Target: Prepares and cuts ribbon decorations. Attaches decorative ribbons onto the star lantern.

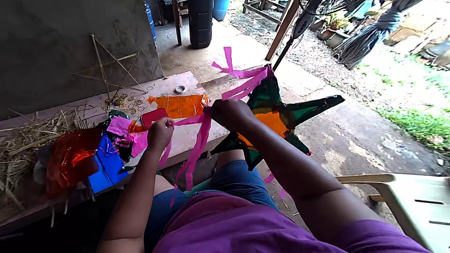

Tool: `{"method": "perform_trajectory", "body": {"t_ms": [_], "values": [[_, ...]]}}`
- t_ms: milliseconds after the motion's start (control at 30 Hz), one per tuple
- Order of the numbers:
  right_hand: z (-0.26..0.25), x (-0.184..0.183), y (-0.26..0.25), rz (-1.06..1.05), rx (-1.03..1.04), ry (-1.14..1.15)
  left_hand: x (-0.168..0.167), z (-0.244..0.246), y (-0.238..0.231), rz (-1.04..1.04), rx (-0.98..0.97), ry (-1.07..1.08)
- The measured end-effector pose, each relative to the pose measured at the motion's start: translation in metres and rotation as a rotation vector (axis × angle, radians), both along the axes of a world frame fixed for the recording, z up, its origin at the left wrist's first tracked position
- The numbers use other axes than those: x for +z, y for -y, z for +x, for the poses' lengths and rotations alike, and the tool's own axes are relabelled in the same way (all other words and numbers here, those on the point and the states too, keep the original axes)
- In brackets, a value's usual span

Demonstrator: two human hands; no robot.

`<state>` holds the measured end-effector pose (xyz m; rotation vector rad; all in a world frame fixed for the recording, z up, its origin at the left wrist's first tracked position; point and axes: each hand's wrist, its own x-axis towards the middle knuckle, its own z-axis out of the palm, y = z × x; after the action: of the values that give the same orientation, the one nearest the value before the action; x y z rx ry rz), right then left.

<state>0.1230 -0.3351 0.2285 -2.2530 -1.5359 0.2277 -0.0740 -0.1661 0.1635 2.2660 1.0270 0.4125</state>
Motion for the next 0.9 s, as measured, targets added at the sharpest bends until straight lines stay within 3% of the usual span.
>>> {"method": "perform_trajectory", "body": {"t_ms": [133,267,333,433,567,733,900], "values": [[-0.009,-0.008,-0.002,0.013,0.020,-0.020,0.034,0.010,0.034,0.288,0.146,0.269],[-0.012,-0.019,-0.003,0.045,0.039,-0.063,0.030,0.021,0.061,0.497,-0.016,0.345],[-0.013,-0.020,-0.001,0.028,0.023,-0.078,0.025,0.022,0.060,0.454,-0.043,0.347],[-0.011,-0.020,0.003,0.028,-0.004,-0.079,0.025,0.009,0.027,0.217,0.030,0.370],[-0.006,-0.021,0.004,0.061,0.026,-0.075,0.036,-0.005,0.007,0.242,0.230,0.391],[-0.011,-0.020,-0.003,0.032,0.057,-0.090,0.028,0.017,0.056,0.295,-0.064,0.129],[-0.013,-0.020,-0.004,0.009,0.045,-0.072,0.007,0.040,0.067,0.331,-0.134,0.079]]}}
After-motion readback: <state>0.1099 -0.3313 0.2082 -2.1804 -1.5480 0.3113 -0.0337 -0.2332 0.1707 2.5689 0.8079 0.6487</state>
